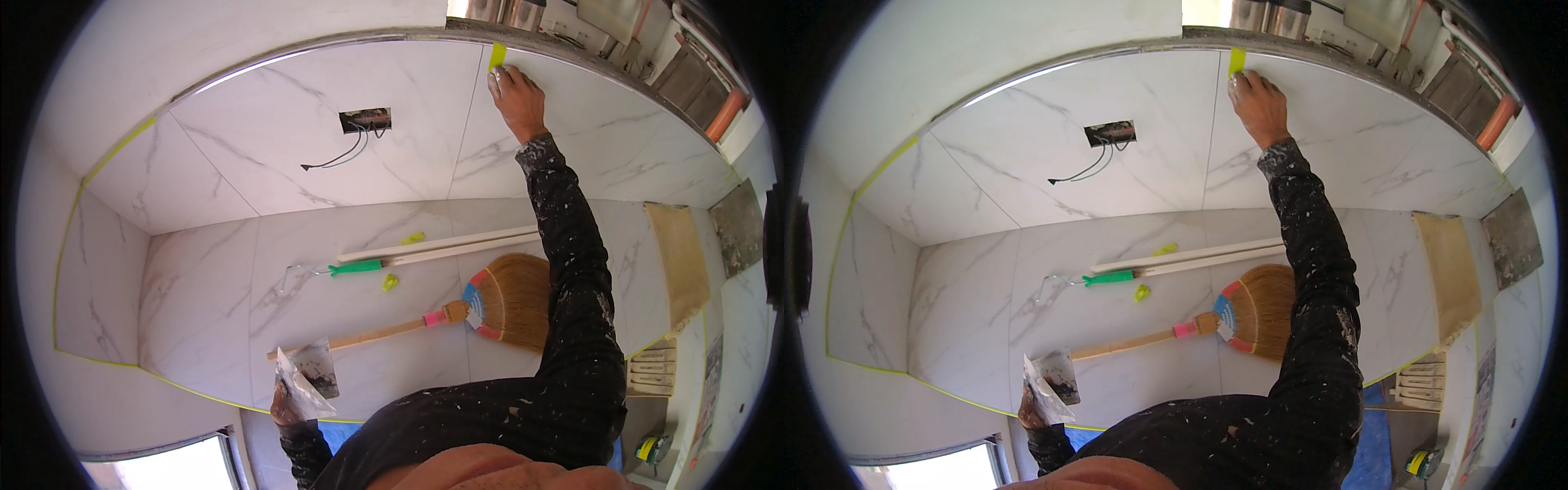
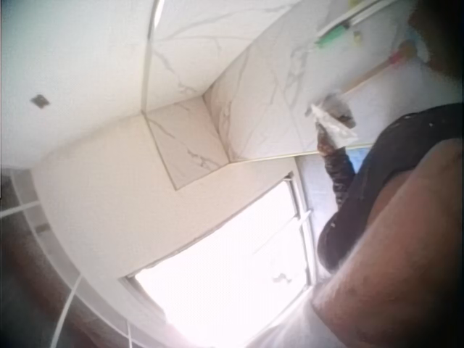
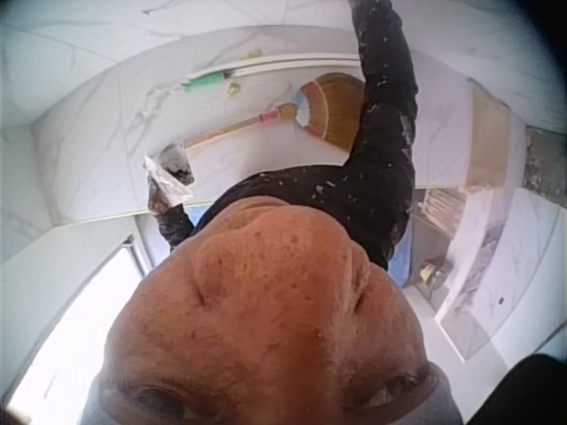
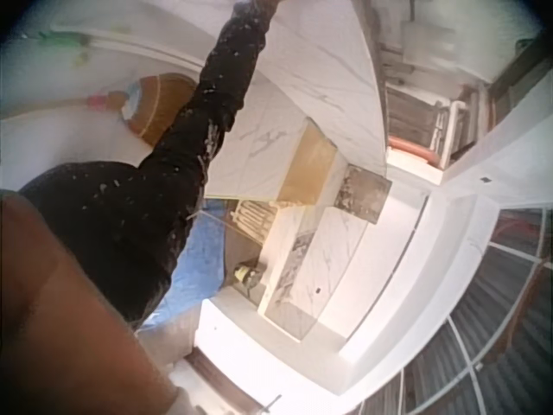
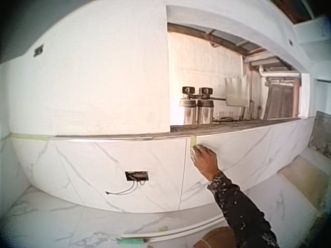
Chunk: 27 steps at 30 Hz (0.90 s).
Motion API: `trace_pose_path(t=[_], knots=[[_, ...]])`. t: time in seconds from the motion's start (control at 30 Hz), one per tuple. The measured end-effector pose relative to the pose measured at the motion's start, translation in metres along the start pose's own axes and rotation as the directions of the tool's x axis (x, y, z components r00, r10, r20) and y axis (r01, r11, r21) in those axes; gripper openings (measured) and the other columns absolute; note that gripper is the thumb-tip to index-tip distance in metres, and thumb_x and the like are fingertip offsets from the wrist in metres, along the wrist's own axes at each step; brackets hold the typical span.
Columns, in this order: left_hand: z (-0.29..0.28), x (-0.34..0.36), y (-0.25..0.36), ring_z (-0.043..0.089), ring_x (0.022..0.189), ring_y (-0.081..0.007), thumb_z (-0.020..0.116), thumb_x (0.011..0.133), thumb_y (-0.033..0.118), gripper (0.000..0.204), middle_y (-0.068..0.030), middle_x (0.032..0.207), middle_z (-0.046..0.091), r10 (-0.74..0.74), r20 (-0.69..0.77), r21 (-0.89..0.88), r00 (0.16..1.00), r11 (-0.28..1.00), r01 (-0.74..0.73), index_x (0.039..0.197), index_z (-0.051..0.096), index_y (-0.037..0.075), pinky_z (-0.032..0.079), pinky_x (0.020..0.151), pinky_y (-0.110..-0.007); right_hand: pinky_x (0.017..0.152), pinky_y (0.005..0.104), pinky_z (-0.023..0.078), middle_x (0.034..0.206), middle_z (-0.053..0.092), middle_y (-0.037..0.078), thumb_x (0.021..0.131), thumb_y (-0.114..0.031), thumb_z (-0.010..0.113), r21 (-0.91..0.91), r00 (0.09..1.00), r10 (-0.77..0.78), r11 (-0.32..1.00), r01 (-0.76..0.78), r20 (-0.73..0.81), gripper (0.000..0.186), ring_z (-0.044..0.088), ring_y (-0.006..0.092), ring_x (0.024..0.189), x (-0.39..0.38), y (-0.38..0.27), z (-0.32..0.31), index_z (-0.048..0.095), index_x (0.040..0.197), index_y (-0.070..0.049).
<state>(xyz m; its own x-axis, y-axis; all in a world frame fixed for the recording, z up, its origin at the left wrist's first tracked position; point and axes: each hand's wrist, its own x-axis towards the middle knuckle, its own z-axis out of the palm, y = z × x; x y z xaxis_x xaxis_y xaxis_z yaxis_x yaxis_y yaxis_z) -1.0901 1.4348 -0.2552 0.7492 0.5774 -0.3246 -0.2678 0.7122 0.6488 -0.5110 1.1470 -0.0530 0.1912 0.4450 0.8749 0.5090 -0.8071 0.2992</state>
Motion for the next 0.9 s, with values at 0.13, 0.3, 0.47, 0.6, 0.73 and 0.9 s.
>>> trace_pose_path(t=[0.13, 0.3, 0.47, 0.6, 0.73, 0.9], knots=[[0.005, -0.001, 0.002, 0.061, 0.102, -0.0264, 0.056, 0.084, 0.031, 0.056, -0.0147, 0.112, 0.063, -0.005, 0.02, 0.001, 1.0, 1.0, 0.005, 0.129, 0.047, 0.0, 0.049, 0.091, -0.039, 0.066, 0.0341, 0.054, 0.086, 0.062, 0.006, 0.086, -0.021, 0.062, -0.09, 0.994, -0.029, 0.995, 0.038, 0.101, 0.015, 0.064, 0.0236, 0.075, 0.005, -0.005, -0.003, 0.064, 0.088, -0.006], [0.011, -0.003, 0.002, 0.061, 0.102, -0.026, 0.056, 0.084, 0.032, 0.056, -0.014, 0.112, 0.063, -0.01, 0.025, 0.017, 1.0, 1.0, 0.009, 0.13, 0.047, 0.001, 0.049, 0.091, -0.038, 0.064, 0.0369, 0.054, 0.083, 0.063, 0.009, 0.085, -0.022, 0.06, -0.156, 0.963, 0.014, 0.987, 0.029, 0.269, 0.017, 0.065, 0.0265, 0.076, 0.025, -0.007, -0.006, 0.061, 0.083, -0.006], [0.009, -0.003, 0.004, 0.061, 0.102, -0.026, 0.056, 0.085, 0.031, 0.054, -0.0137, 0.113, 0.063, -0.001, 0.038, 0.003, 0.999, 1.0, 0.001, 0.13, 0.048, 0.001, 0.049, 0.092, -0.039, 0.067, 0.0424, 0.053, 0.087, 0.063, 0.015, 0.086, -0.027, 0.06, 0.026, 0.936, 0.337, 0.94, -0.341, 0.1, 0.027, 0.065, 0.0333, 0.077, 0.024, 0.003, -0.025, 0.06, 0.092, 0.0], [0.007, -0.003, 0.005, 0.061, 0.103, -0.0263, 0.055, 0.086, 0.03, 0.053, -0.0137, 0.114, 0.062, -0.038, -0.003, -0.008, 0.999, 0.999, 0.038, 0.13, 0.047, 0.001, 0.049, 0.091, -0.039, 0.077, 0.0416, 0.052, 0.099, 0.061, 0.016, 0.086, -0.033, 0.066, 0.262, 0.926, 0.371, 0.889, -0.375, 0.066, 0.041, 0.063, 0.0332, 0.091, 0.008, -0.004, -0.024, 0.056, 0.111, -0.002], [0.007, -0.003, 0.003, 0.061, 0.103, -0.0275, 0.055, 0.086, 0.029, 0.053, -0.0151, 0.114, 0.062, -0.011, 0.057, -0.034, 0.998, 0.999, 0.013, 0.13, 0.047, 0.0, 0.049, 0.092, -0.039, 0.079, 0.0407, 0.052, 0.107, 0.057, 0.016, 0.087, -0.03, 0.065, 0.214, 0.949, 0.294, 0.926, -0.312, 0.109, 0.039, 0.06, 0.0339, 0.096, 0.01, -0.005, -0.013, 0.056, 0.11, -0.001], [0.001, 0.001, 0.001, 0.06, 0.103, -0.0288, 0.056, 0.087, 0.032, 0.057, -0.0168, 0.114, 0.061, -0.027, -0.028, 0.014, 0.999, 1.0, 0.027, 0.133, 0.045, 0.0, 0.049, 0.091, -0.04, 0.079, 0.041, 0.052, 0.104, 0.056, 0.016, 0.088, -0.018, 0.062, 0.155, 0.971, 0.172, 0.968, -0.198, 0.166, 0.028, 0.06, 0.0353, 0.095, 0.022, 0.009, -0.013, 0.055, 0.108, 0.0]])
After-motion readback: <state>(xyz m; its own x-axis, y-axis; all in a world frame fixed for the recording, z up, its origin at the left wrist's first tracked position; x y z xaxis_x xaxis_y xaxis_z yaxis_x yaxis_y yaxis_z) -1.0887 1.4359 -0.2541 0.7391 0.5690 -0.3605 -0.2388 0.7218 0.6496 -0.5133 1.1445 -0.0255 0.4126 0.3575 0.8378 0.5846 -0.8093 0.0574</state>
